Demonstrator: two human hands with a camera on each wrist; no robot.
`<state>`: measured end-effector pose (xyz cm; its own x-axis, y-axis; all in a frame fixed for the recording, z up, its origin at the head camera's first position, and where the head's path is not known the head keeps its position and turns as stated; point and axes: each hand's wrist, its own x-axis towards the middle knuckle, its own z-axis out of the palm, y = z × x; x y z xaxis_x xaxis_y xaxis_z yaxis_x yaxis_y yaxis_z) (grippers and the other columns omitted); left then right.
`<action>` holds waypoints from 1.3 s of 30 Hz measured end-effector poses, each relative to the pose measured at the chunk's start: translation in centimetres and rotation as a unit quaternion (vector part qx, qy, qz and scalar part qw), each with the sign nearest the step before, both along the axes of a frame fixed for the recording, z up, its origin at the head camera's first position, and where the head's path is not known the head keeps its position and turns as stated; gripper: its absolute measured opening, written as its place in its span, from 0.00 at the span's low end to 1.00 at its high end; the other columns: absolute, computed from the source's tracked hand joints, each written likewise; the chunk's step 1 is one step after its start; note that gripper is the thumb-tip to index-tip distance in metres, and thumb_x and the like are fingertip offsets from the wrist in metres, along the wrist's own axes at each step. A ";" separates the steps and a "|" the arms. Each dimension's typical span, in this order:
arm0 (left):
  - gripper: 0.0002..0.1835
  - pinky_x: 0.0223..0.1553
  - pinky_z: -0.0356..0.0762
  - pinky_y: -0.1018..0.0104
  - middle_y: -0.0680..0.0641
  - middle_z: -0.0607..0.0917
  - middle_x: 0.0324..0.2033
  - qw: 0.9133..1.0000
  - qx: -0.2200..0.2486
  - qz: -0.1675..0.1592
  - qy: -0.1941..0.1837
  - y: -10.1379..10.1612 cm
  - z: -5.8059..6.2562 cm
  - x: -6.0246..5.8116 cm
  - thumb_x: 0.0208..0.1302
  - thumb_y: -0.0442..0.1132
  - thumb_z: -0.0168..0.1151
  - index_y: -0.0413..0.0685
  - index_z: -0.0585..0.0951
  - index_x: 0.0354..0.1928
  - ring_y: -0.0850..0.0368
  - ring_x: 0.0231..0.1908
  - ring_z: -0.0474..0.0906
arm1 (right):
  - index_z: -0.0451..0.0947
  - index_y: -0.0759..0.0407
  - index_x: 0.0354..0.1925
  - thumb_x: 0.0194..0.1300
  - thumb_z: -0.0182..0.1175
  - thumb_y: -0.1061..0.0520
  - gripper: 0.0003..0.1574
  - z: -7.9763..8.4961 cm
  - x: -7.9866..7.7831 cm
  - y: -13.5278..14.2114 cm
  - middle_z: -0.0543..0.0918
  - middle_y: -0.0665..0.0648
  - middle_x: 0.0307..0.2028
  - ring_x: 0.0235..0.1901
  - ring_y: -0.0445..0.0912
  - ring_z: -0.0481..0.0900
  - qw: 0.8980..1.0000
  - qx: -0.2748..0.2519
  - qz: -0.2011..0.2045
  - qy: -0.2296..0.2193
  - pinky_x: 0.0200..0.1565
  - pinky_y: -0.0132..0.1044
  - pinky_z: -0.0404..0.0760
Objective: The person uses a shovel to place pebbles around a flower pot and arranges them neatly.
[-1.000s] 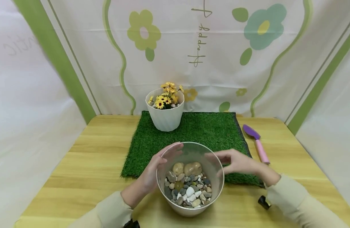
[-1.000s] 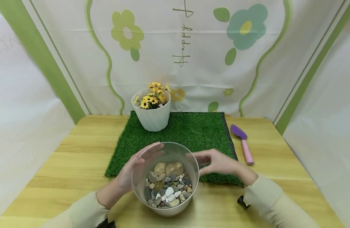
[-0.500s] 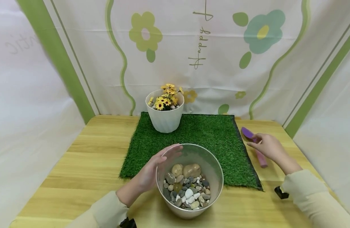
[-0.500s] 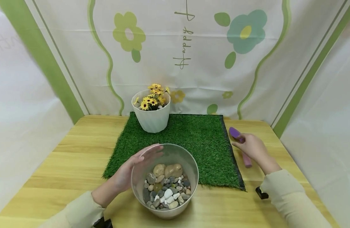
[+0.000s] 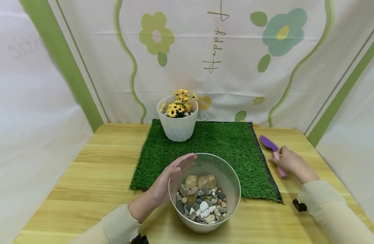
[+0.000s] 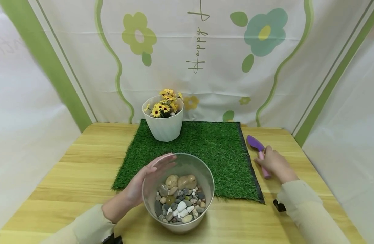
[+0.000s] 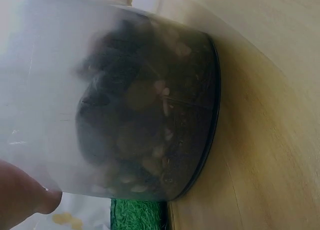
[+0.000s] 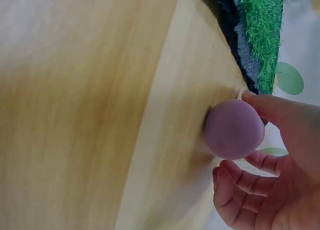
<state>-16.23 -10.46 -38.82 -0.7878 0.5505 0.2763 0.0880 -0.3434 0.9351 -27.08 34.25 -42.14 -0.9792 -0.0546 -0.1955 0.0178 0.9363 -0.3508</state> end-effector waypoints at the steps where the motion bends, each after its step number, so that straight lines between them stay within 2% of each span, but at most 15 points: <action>1: 0.28 0.66 0.41 0.43 0.40 0.58 0.67 1.000 -0.001 0.001 0.001 0.0 0.0 0.0 0.67 0.35 0.28 0.38 0.55 0.69 0.42 0.67 0.50 | 0.50 0.84 0.56 0.62 0.55 0.36 0.54 0.0 -0.1 0.0 0.73 0.78 0.36 0.25 0.53 0.74 1.000 -0.001 0.000 -0.002 0.28 0.47 0.77; 6: 0.28 0.66 0.42 0.41 0.38 0.59 0.67 1.000 0.006 0.009 0.005 -0.1 0.0 0.0 0.67 0.35 0.28 0.38 0.56 0.69 0.41 0.66 0.51 | 0.49 0.81 0.56 0.61 0.56 0.36 0.54 -0.2 -0.7 -0.3 0.73 0.75 0.34 0.26 0.54 0.75 1.000 -0.014 -0.001 0.002 0.28 0.49 0.77; 11: 0.27 0.65 0.42 0.41 0.37 0.59 0.66 1.000 0.015 0.015 0.012 -0.2 -0.1 0.0 0.67 0.34 0.28 0.37 0.56 0.68 0.39 0.66 0.51 | 0.46 0.81 0.58 0.60 0.59 0.40 0.54 -0.1 -1.1 -0.7 0.72 0.79 0.38 0.23 0.51 0.75 0.999 -0.033 -0.011 0.009 0.24 0.43 0.77; 21: 0.27 0.66 0.42 0.41 0.37 0.59 0.66 0.999 0.015 0.021 0.019 -0.2 0.1 -0.1 0.67 0.34 0.26 0.36 0.56 0.68 0.39 0.66 0.52 | 0.52 0.76 0.56 0.60 0.60 0.50 0.42 0.2 -1.8 -1.1 0.73 0.79 0.39 0.24 0.53 0.74 0.998 -0.037 -0.001 0.043 0.26 0.45 0.77; 27: 0.27 0.65 0.42 0.41 0.35 0.58 0.66 0.999 0.023 0.019 0.020 -0.2 0.3 -0.1 0.67 0.34 0.27 0.35 0.55 0.68 0.38 0.66 0.51 | 0.50 0.71 0.60 0.68 0.47 0.55 0.30 0.7 -1.6 -1.4 0.76 0.67 0.25 0.14 0.50 0.73 0.997 -0.061 -0.003 0.057 0.15 0.41 0.74; 30: 0.27 0.65 0.41 0.41 0.35 0.58 0.66 0.999 0.025 0.016 0.018 -0.1 0.3 -0.1 0.67 0.34 0.27 0.34 0.55 0.68 0.38 0.66 0.51 | 0.54 0.70 0.59 0.69 0.43 0.54 0.27 0.9 -1.5 -1.2 0.75 0.61 0.22 0.13 0.49 0.71 0.994 -0.042 -0.001 0.105 0.14 0.41 0.71; 34: 0.27 0.66 0.42 0.41 0.35 0.59 0.66 1.000 0.016 0.015 0.017 0.0 0.2 -0.1 0.67 0.35 0.27 0.35 0.56 0.68 0.39 0.66 0.51 | 0.62 0.72 0.52 0.67 0.47 0.54 0.23 0.8 -1.2 -0.7 0.75 0.62 0.26 0.18 0.49 0.69 0.982 -0.006 0.008 0.188 0.17 0.41 0.69; 39: 0.27 0.66 0.42 0.42 0.37 0.60 0.66 1.000 0.012 0.011 0.008 0.3 -0.2 0.1 0.67 0.35 0.27 0.36 0.56 0.68 0.40 0.66 0.52 | 0.66 0.69 0.47 0.66 0.52 0.54 0.19 0.9 -0.1 -0.7 0.77 0.61 0.26 0.20 0.48 0.71 0.974 -0.022 0.021 0.225 0.19 0.39 0.71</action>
